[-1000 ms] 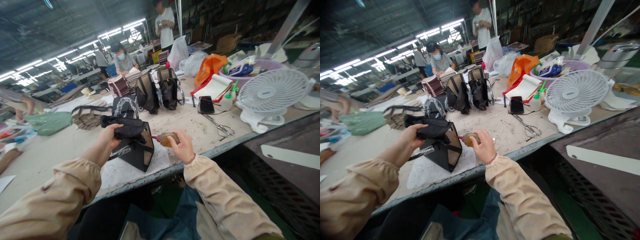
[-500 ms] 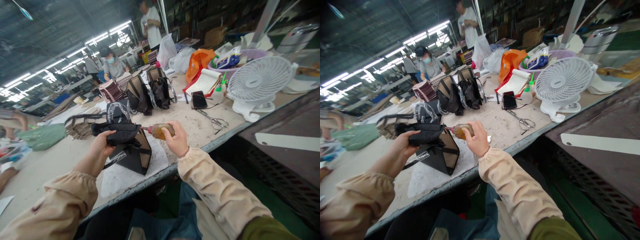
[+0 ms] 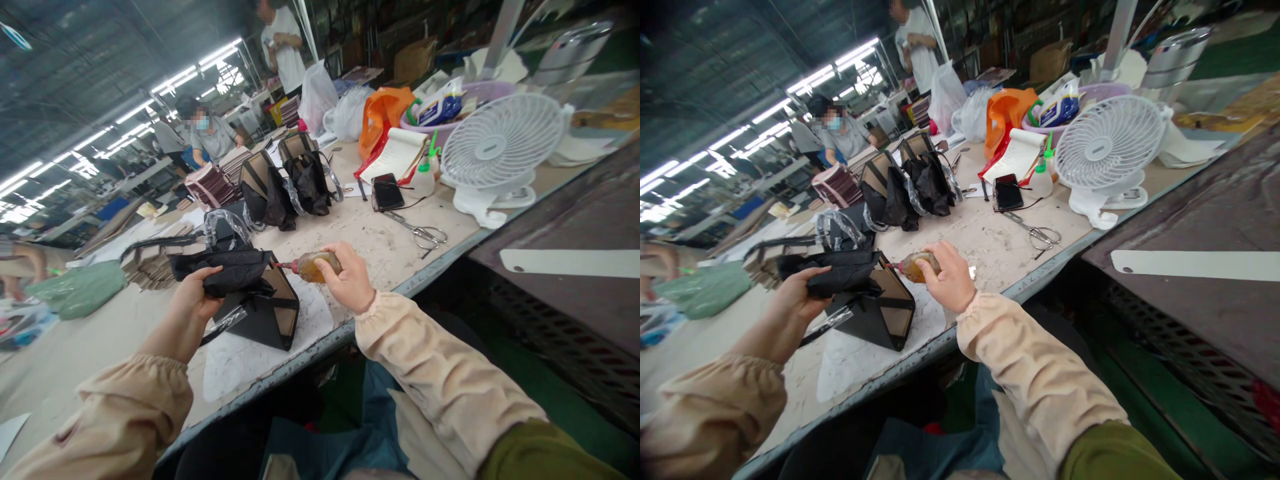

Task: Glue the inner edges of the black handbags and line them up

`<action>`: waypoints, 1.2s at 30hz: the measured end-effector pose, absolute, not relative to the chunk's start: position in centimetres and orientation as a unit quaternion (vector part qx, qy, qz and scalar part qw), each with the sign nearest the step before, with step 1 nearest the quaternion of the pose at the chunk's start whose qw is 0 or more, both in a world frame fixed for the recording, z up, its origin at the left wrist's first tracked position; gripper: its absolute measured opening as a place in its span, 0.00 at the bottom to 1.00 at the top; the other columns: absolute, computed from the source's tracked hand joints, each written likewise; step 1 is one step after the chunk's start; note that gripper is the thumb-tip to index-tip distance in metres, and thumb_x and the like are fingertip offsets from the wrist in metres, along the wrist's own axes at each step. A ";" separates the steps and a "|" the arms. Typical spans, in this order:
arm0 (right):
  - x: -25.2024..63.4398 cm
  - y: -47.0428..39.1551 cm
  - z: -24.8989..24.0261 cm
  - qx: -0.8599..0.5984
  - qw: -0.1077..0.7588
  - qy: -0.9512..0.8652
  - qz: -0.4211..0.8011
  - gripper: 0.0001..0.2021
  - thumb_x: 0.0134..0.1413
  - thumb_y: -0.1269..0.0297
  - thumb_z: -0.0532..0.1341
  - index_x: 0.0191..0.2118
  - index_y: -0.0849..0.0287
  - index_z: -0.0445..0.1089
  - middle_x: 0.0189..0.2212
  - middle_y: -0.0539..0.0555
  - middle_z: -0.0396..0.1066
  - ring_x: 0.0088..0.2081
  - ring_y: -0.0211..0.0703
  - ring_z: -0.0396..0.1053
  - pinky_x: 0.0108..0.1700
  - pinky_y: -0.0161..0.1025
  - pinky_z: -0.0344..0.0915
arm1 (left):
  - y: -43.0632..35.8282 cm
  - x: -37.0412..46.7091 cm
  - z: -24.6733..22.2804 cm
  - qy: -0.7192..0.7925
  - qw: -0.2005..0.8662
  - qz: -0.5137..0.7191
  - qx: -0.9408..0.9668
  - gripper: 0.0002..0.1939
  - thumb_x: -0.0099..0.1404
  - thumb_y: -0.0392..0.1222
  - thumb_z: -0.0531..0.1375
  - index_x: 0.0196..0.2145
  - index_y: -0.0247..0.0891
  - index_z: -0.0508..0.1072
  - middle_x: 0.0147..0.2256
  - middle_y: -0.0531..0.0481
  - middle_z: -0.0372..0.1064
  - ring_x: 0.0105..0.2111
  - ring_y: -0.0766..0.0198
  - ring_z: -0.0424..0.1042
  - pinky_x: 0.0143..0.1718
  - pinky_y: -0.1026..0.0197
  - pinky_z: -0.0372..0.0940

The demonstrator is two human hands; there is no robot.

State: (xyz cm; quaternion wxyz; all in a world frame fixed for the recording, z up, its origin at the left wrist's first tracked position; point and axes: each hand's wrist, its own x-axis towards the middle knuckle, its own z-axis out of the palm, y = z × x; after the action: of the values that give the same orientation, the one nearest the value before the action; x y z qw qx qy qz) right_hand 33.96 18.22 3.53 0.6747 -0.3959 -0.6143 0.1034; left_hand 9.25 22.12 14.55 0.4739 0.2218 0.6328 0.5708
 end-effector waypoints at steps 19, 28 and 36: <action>33.2 19.2 3.6 -0.413 0.684 -0.589 0.122 0.05 0.57 0.65 0.57 0.40 0.56 0.65 0.35 0.53 0.69 0.39 0.44 0.67 0.43 0.41 0.64 | 22.1 8.8 14.4 0.641 0.467 0.565 0.226 0.09 0.58 0.22 0.53 0.28 0.32 0.67 0.20 0.50 0.72 0.16 0.65 0.71 0.15 0.68 0.66; 33.3 19.6 3.9 -0.398 0.712 -0.570 0.103 0.05 0.58 0.65 0.57 0.41 0.56 0.64 0.36 0.52 0.68 0.40 0.44 0.66 0.44 0.40 0.63 | 22.0 9.0 14.3 0.645 0.466 0.558 0.237 0.09 0.58 0.22 0.52 0.29 0.31 0.68 0.22 0.50 0.72 0.18 0.66 0.71 0.19 0.69 0.69; 33.5 19.2 3.9 -0.399 0.692 -0.590 0.113 0.06 0.59 0.64 0.57 0.41 0.56 0.64 0.37 0.53 0.68 0.41 0.44 0.66 0.45 0.41 0.63 | 21.9 9.5 14.7 0.656 0.460 0.552 0.231 0.09 0.58 0.22 0.52 0.27 0.31 0.66 0.20 0.51 0.71 0.17 0.68 0.70 0.17 0.70 0.66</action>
State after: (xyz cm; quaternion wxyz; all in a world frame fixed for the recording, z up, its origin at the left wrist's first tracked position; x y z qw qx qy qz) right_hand 33.47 19.24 3.88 0.6922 -0.3995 -0.5903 0.1133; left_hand 9.51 21.92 14.75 0.4602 0.2309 0.6559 0.5520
